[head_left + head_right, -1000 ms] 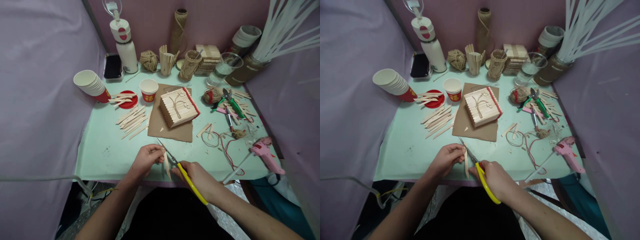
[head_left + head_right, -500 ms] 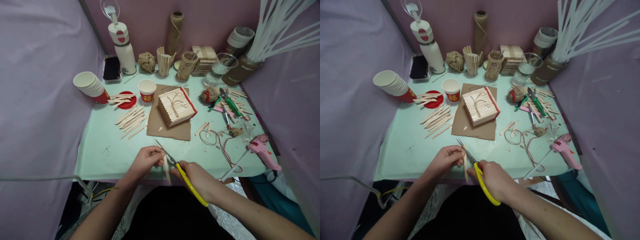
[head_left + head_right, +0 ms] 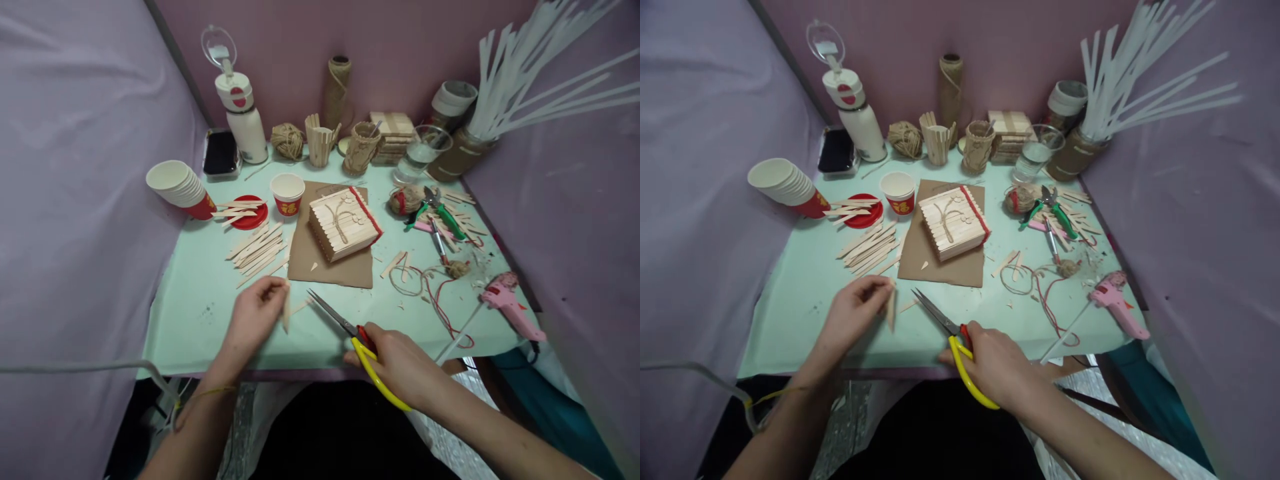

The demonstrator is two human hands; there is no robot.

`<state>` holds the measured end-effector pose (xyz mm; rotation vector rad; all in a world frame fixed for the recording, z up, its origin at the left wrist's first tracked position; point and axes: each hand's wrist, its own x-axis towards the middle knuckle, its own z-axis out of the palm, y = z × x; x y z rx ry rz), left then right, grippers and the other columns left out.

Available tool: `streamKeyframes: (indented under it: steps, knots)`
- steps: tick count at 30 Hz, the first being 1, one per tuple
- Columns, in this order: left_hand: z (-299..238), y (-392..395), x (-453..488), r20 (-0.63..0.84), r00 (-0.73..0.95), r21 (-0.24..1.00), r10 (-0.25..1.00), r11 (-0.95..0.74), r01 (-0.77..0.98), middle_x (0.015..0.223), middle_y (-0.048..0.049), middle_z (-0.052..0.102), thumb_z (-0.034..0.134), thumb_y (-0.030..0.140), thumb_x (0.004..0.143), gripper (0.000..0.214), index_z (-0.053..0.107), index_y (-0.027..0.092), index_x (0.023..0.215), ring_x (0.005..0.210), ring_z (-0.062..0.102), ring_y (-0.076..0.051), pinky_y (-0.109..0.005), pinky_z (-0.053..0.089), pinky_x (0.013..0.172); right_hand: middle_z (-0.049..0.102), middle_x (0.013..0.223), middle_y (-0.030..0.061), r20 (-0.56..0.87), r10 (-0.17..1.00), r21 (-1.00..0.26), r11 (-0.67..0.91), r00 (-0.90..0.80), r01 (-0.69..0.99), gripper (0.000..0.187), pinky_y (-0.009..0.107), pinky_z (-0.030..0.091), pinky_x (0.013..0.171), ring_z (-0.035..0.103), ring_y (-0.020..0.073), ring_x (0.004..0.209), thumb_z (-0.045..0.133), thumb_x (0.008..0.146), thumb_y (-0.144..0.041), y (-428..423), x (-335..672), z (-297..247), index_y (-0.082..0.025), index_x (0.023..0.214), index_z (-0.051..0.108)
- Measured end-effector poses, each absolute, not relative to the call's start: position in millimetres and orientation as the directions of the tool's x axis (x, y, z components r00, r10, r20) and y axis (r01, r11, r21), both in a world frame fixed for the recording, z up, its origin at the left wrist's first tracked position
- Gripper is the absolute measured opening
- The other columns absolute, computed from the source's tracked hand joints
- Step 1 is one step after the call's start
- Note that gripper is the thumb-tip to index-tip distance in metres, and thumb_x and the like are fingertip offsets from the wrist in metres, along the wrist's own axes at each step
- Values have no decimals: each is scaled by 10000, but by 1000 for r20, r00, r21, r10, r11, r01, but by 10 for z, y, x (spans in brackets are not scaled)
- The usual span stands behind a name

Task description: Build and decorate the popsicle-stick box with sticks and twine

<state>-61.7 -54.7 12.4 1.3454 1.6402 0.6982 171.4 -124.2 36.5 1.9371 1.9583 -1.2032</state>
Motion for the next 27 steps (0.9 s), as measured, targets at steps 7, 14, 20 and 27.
streamKeyframes:
  steps: [7,14,20,27]
  knots:
    - [-19,-28,-871,213,-77,372,974,-8,928,892,-127,654,459,269,841,276,697,146,908,898,575,-266,-402,434,842,627,1021,149,-364,926,-250,3,-97,968,269,337,443,733,609,273,937,506,870,-278,-1136,1862,206,-125,1089,540]
    - [11,-27,-555,222,61,486,973,-165,859,995,-101,633,505,269,839,236,662,174,988,968,556,-250,-395,422,899,583,1153,179,-106,969,-301,183,-223,936,326,403,430,898,533,295,1078,528,835,-168,-1070,2050,164,-116,1157,548]
    - [61,25,-196,31,266,577,964,-234,782,920,-78,658,549,271,822,167,677,185,887,932,570,-236,-355,430,847,641,955,113,-66,997,-194,14,-27,981,253,335,371,804,564,247,940,426,915,-208,-543,2340,231,-160,1043,638]
    - [1,55,-77,-41,300,531,953,-234,814,853,-87,636,538,227,811,132,660,183,837,897,563,-250,-356,426,785,634,915,110,-104,995,-159,-9,-8,987,205,311,331,715,564,231,877,439,892,-167,-153,2283,1,-151,921,641]
